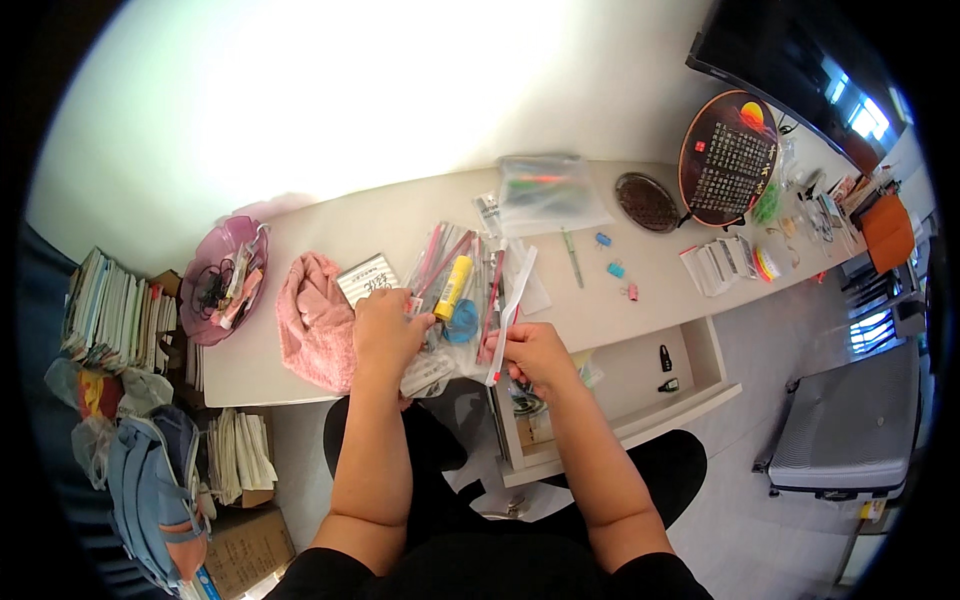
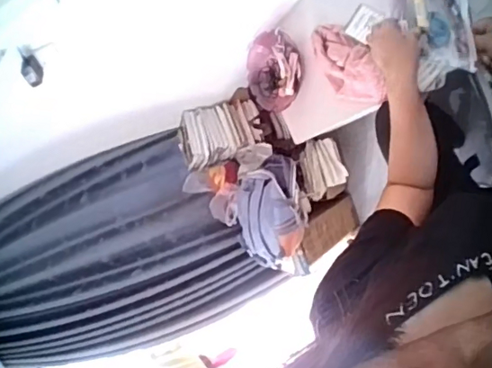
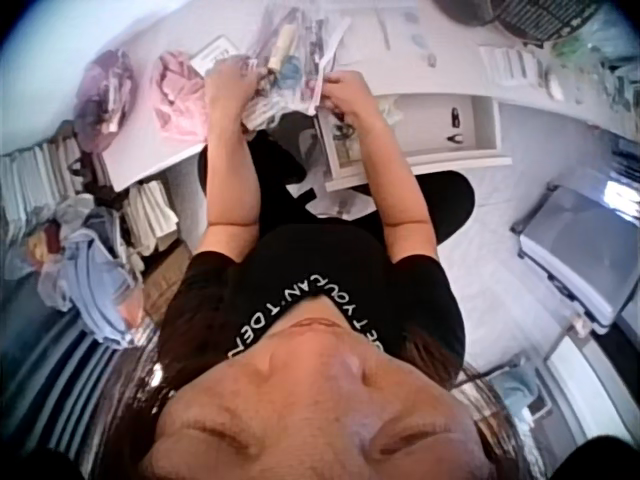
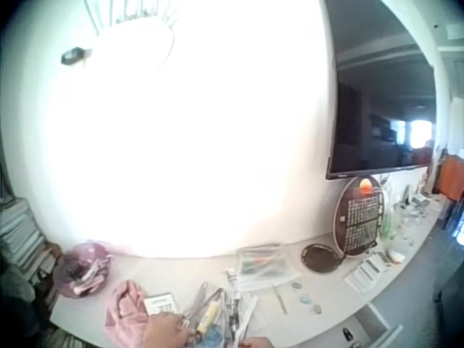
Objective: The person picks up several packaged items from a drawer and places them on a table, then sorts through smaller objects like pens and clips, placing some into a clear plastic bag.
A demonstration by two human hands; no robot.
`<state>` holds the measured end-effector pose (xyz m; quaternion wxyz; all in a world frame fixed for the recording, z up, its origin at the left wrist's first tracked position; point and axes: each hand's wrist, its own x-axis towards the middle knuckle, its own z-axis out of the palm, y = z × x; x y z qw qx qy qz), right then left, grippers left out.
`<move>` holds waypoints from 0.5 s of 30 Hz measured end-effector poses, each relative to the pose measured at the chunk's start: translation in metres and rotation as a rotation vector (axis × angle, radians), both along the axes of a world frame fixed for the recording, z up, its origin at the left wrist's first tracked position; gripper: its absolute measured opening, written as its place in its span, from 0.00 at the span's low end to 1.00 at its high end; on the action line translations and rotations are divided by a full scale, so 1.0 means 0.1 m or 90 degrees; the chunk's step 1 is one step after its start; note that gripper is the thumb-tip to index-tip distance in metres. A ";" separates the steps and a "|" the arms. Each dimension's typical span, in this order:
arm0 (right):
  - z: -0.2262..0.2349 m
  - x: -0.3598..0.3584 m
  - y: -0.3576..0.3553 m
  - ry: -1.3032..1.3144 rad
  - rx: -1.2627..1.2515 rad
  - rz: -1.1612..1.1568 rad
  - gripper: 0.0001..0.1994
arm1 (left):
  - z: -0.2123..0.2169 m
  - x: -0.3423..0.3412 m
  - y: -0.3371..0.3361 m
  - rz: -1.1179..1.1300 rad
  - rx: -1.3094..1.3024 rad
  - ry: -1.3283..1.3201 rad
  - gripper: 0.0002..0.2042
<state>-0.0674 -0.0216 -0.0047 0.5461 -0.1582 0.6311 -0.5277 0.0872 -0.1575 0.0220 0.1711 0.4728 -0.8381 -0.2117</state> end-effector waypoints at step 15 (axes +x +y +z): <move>-0.07 -0.83 -0.12 0.882 0.173 -0.220 0.09 | -0.25 -0.33 0.35 -0.130 -0.228 0.137 0.24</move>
